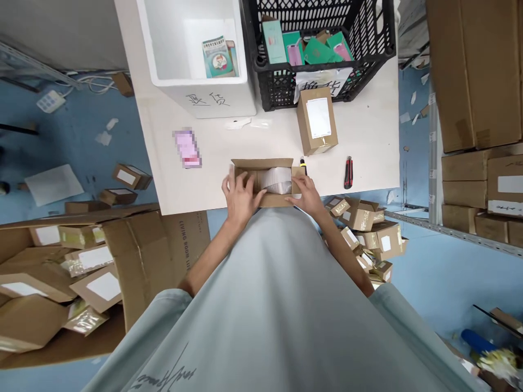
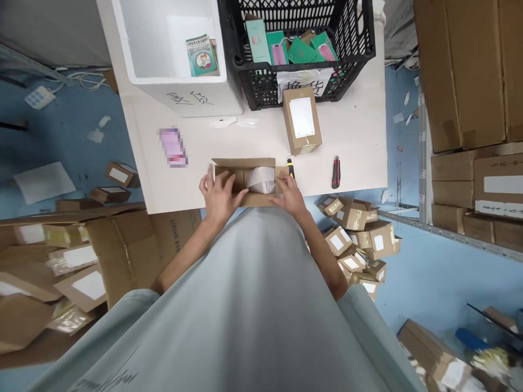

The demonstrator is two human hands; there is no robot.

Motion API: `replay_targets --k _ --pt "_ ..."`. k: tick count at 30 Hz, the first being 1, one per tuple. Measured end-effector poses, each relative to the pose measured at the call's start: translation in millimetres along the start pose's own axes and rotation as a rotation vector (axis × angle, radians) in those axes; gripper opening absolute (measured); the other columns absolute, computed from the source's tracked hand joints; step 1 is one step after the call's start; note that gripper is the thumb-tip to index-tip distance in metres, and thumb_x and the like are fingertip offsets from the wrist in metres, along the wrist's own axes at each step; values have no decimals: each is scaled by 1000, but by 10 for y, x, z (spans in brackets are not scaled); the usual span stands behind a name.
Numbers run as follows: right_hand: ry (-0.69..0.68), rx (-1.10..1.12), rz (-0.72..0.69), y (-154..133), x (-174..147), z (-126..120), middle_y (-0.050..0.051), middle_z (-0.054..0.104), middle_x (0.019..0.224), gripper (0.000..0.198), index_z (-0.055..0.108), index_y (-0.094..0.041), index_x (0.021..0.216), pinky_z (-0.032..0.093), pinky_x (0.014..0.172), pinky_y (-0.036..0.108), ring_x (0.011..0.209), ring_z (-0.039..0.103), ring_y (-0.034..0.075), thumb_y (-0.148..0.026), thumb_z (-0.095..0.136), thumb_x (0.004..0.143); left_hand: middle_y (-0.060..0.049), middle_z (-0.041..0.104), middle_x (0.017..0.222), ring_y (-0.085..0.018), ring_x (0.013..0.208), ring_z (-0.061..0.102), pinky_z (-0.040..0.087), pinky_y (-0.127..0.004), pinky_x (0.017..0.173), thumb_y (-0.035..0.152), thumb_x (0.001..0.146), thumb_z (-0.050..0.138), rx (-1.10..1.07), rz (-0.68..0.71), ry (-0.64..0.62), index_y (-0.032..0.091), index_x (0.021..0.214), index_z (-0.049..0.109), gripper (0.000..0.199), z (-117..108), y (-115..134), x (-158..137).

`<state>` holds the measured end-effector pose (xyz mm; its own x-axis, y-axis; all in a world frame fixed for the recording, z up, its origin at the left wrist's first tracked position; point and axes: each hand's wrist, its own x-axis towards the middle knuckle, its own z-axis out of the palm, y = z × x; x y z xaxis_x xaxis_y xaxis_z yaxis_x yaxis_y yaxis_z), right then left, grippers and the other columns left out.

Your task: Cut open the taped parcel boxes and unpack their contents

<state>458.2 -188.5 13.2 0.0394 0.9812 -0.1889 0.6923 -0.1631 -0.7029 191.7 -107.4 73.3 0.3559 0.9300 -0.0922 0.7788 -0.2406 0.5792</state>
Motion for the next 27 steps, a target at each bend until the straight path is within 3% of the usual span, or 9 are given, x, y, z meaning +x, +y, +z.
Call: replay_targets --k 2,4,6,9,15,19,22,24,27 --pt "-23 -14 5 -29 -14 25 18 60 154 82 62 -27 165 50 132 63 147 58 42 -45 94 92 -26 77 133 -53 145 62 47 -68 123 69 106 65 19 -53 -105 19 125 82 56 87 163 93" --pt "-37 -24 6 -49 -20 38 18 58 157 87 57 -28 169 50 132 65 151 55 43 -42 94 91 -28 79 116 -53 124 73 56 -62 108 73 106 63 91 -150 -233 14 116 84 64 219 336 226" --pt "-45 -33 7 -66 -21 37 18 56 160 92 52 -28 172 49 133 65 153 53 43 -36 94 90 -29 80 109 -53 117 76 58 -58 101 76 105 64 187 -226 -316 11 109 86 69 357 484 374" --pt "-49 -37 3 -83 -17 24 19 56 160 99 48 -26 175 49 134 63 153 53 43 -29 95 88 -30 82 111 -52 117 77 58 -56 99 68 104 70 280 -272 -379 11 106 88 60 500 600 540" --pt "-44 -31 -32 -64 8 -4 21 59 156 99 52 -20 173 51 133 61 150 56 43 -27 97 85 -31 83 117 -48 113 80 62 -52 91 42 101 71 389 -319 -377 10 111 90 38 489 551 571" --pt "-39 11 -49 -29 37 -36 19 61 157 94 54 -25 172 50 133 65 151 59 43 -35 96 88 -22 85 96 -42 99 81 59 -46 82 37 93 73 300 -339 -276 21 86 87 23 236 458 525" --pt "-5 92 -38 -43 58 -81 18 63 159 88 58 -28 168 51 133 67 153 59 42 -51 94 91 -10 77 72 -31 78 75 53 -39 72 40 86 75 71 -332 -152 25 63 71 28 -135 376 456" --pt "30 194 8 -98 79 -137 19 65 159 88 61 -27 166 57 127 66 151 63 42 -62 91 91 -2 65 60 -23 64 64 46 -33 64 45 83 76 -144 -339 -104 24 58 62 35 -425 336 390" --pt "75 416 54 -279 138 -301 20 68 159 90 61 -26 165 65 116 61 143 70 40 -73 85 92 1 58 60 -17 60 54 40 -30 57 55 83 75 -491 -339 -74 23 65 66 38 -815 325 294"
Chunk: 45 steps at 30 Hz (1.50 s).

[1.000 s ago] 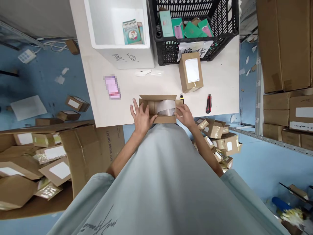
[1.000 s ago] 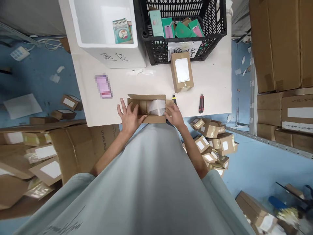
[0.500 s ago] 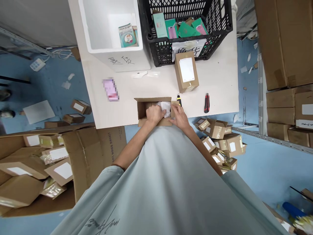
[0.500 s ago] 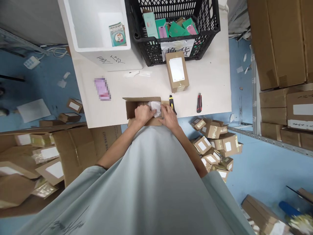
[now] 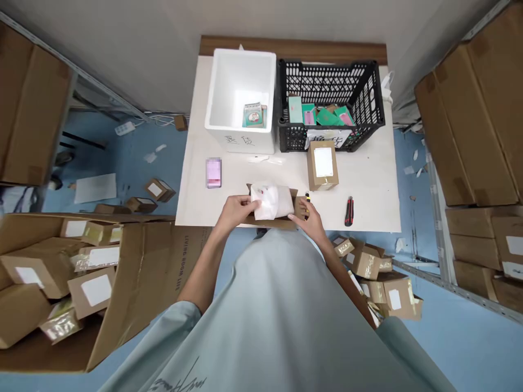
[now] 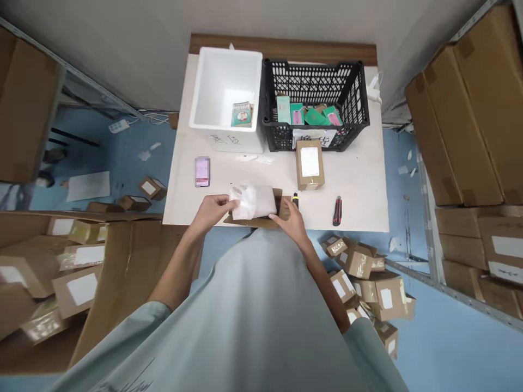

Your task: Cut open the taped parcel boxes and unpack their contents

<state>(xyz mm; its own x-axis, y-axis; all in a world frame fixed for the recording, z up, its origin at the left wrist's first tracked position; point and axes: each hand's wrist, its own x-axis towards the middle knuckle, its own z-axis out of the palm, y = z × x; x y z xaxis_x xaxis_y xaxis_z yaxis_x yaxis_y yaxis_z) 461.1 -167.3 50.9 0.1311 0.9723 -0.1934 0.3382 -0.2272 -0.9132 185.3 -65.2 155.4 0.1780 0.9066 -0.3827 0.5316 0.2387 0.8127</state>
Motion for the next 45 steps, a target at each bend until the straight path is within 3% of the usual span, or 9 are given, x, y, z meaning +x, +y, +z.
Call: replay_targets --k 4,11,15,19,25,29,33,37,45 --pt "31 96 -102 -546 105 -217 18 67 164 88 55 -30 171 62 121 59 150 68 37 -72 79 98 1 47 60 -15 56 43 37 -31 55 58 83 80 -248 -4 -76 25 62 58 45 -265 181 -105" --pt "-166 -315 -421 -1483 238 -550 10 52 180 109 46 -39 179 34 144 67 173 39 42 -56 99 85 3 35 59 -12 56 34 31 -30 55 61 81 84 -275 88 -218 25 57 44 59 -447 394 -104" --pt "-384 -448 -405 -1723 243 -430 14 62 169 107 52 -33 175 48 132 64 158 57 45 -51 101 81 2 39 58 -12 55 37 30 -29 55 64 82 86 -300 122 -312 23 56 50 60 -495 444 -64" --pt "-367 -273 -278 -1704 210 -227 16 70 158 88 61 -23 162 57 119 54 142 68 41 -49 93 85 0 51 63 -14 62 47 39 -29 61 74 88 82 -437 144 -246 21 60 57 65 -457 431 -2" --pt "-390 373 27 -1461 148 62 10 78 147 80 69 -27 147 58 120 49 142 71 36 -69 92 82 -12 82 116 -28 110 75 61 -37 96 89 84 81 -712 59 -87 20 103 79 71 -395 283 14" --pt "-305 545 148 -1420 72 186 7 80 143 73 76 -28 136 59 121 48 144 70 35 -74 91 81 -16 83 130 -35 122 77 62 -43 102 90 76 88 -671 7 -245 21 127 80 86 -425 190 -38" --pt "-230 648 193 -1395 40 245 9 83 136 70 79 -26 127 62 117 49 142 71 37 -77 90 80 -12 87 111 -35 108 79 62 -41 95 78 58 105 -559 -19 -247 17 105 85 79 -413 190 -47" --pt "-88 685 182 -1419 62 246 10 85 132 66 79 -25 127 62 118 51 141 72 37 -77 85 86 -10 86 99 -31 95 78 61 -37 85 81 66 99 -592 -52 -206 17 94 84 71 -483 272 -20" --pt "213 486 75 -1396 285 371 11 61 172 93 62 -29 161 39 141 53 164 53 31 -70 93 84 -9 85 101 -33 104 78 61 -39 95 72 75 93 -585 -4 -228 20 101 84 59 -645 504 54"
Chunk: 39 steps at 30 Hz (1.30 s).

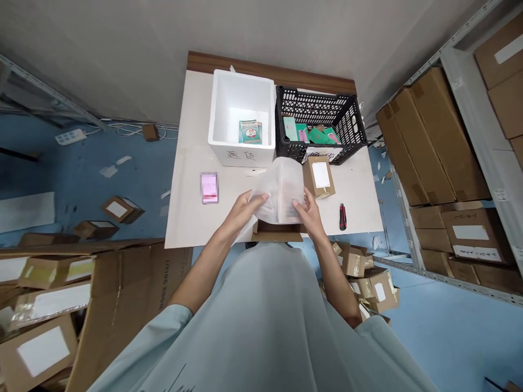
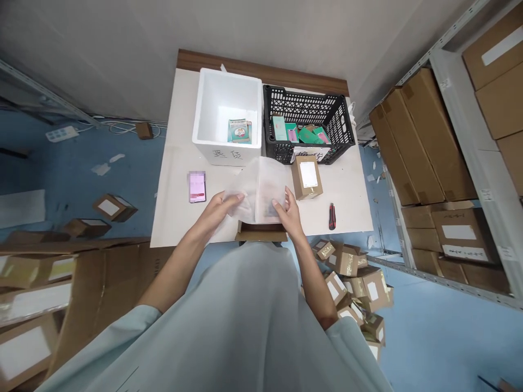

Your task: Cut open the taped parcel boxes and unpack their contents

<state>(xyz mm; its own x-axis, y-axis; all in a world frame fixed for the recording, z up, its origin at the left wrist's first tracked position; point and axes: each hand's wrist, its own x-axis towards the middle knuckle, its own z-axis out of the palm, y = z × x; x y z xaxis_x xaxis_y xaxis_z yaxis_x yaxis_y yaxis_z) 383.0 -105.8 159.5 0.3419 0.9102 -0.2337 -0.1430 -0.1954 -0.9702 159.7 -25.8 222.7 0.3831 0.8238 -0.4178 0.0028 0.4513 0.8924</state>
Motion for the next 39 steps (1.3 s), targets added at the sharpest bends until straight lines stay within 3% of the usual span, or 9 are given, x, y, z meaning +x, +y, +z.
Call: replay_targets --k 3,7,13,16,20,23,27,35,39 --pt "-140 96 90 51 16 105 7 65 168 84 67 -32 156 40 141 50 167 50 29 -70 92 85 -8 85 105 -34 108 78 61 -40 99 70 75 93 -5 -3 -36 20 102 83 57 72 50 5" --pt "-214 294 218 58 -22 238 6 82 140 72 75 -30 138 58 128 50 152 65 33 -64 98 78 -9 85 102 -35 108 78 62 -41 99 68 75 93 -6 -24 -56 20 96 83 53 106 37 14" --pt "-15 534 359 22 14 160 7 87 123 58 76 -28 116 67 117 53 144 72 36 -61 97 74 -10 84 105 -35 112 77 64 -44 98 59 80 84 55 69 346 20 96 80 42 -299 -208 268" --pt "21 577 348 16 72 72 7 87 126 55 75 -27 118 67 119 52 146 71 35 -60 91 77 -15 82 118 -42 128 73 60 -56 112 49 79 85 242 47 460 19 104 79 40 -469 -295 357" --pt "25 482 284 23 157 21 10 85 135 61 75 -24 126 64 122 54 152 67 37 -67 81 83 -19 69 156 -40 161 51 45 -54 133 45 85 88 463 373 606 20 131 77 54 -292 -252 236" --pt "57 420 281 0 218 5 11 83 142 68 75 -22 130 64 122 54 150 68 38 -68 85 80 -16 75 150 -34 148 65 51 -49 128 58 98 78 366 402 378 22 141 76 56 27 -180 136" --pt "27 326 230 -66 294 -27 11 83 140 69 76 -21 130 64 121 52 145 72 38 -67 90 80 -15 84 122 -34 125 77 61 -47 114 65 80 96 164 130 109 17 136 77 77 330 -190 226" --pt "83 213 55 -50 486 -92 13 80 146 77 73 -20 140 58 127 50 145 71 32 -80 78 91 -18 70 149 -30 126 75 65 -44 105 47 66 104 12 88 98 21 153 63 100 382 -380 389" --pt "95 229 61 -15 532 -104 12 80 144 80 73 -21 142 56 130 49 149 69 31 -82 76 91 -13 81 121 -29 110 79 64 -47 104 57 61 108 41 -28 90 17 132 75 87 394 -414 404"
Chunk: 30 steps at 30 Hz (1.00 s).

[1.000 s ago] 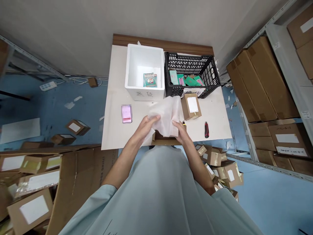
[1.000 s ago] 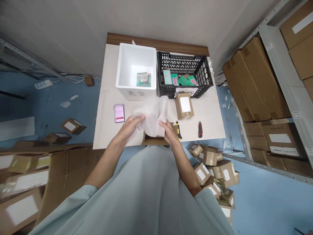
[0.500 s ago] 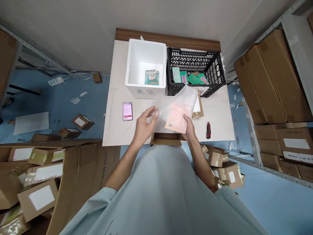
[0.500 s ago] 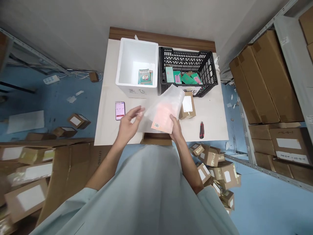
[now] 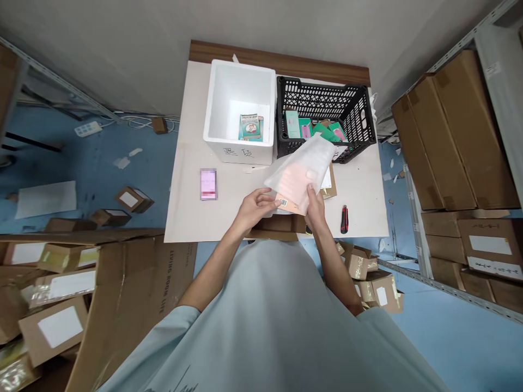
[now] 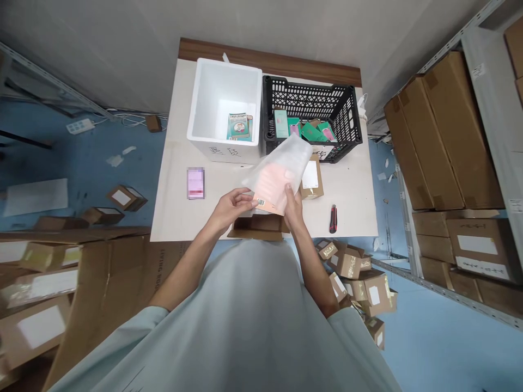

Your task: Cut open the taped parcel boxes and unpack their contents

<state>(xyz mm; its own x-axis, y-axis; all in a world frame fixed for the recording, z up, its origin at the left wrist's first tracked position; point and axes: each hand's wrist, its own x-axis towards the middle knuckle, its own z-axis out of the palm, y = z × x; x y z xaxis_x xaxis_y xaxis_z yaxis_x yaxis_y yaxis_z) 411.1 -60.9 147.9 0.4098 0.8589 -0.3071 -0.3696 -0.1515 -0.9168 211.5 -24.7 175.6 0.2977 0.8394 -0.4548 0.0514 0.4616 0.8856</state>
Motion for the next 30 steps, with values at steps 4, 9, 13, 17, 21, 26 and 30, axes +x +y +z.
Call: replay_targets --k 4,9,13,17,21,26,30 --pt "-34 -28 -17 -46 8 -26 11 81 142 77 74 -22 140 54 132 49 151 67 31 -83 76 92 -12 85 106 -29 103 79 62 -47 108 70 62 106 -15 46 -28 18 101 85 68 14 47 -20" --pt "-36 -205 -138 -260 59 -124 10 83 131 64 80 -24 123 54 129 52 144 68 35 -82 71 97 -10 85 97 -27 95 77 63 -44 99 73 57 107 -14 93 67 20 92 87 67 -128 113 -72" --pt "-30 -424 -282 -459 6 -271 11 81 124 48 81 -24 117 58 119 51 136 69 38 -69 73 102 -10 85 97 -27 95 77 63 -43 96 72 58 107 -29 122 196 20 89 86 64 -410 132 -104" --pt "-104 -679 -354 -497 -212 -440 13 70 146 43 75 -29 144 52 126 52 143 62 36 -48 68 105 -9 82 93 -24 93 75 62 -39 93 66 59 108 -55 177 340 21 90 84 60 -746 147 -123" --pt "-326 -1056 -384 -272 -417 -498 12 66 152 44 81 -33 139 59 115 51 132 66 34 -23 55 106 -7 81 93 -22 89 72 60 -37 90 61 61 107 -91 211 368 21 91 83 56 -916 206 -142" --pt "-584 -1444 -386 171 -486 -359 15 68 157 57 81 -28 142 62 111 48 131 69 33 -2 50 103 -6 80 92 -21 87 71 60 -38 87 62 63 104 -133 219 306 22 90 81 54 -826 283 -168" --pt "-772 -1466 -317 422 -462 -300 19 67 163 48 79 -23 144 59 120 54 143 68 36 -7 73 99 -5 79 92 -21 87 71 60 -38 89 63 62 105 -192 186 209 23 88 81 53 -690 263 -178"
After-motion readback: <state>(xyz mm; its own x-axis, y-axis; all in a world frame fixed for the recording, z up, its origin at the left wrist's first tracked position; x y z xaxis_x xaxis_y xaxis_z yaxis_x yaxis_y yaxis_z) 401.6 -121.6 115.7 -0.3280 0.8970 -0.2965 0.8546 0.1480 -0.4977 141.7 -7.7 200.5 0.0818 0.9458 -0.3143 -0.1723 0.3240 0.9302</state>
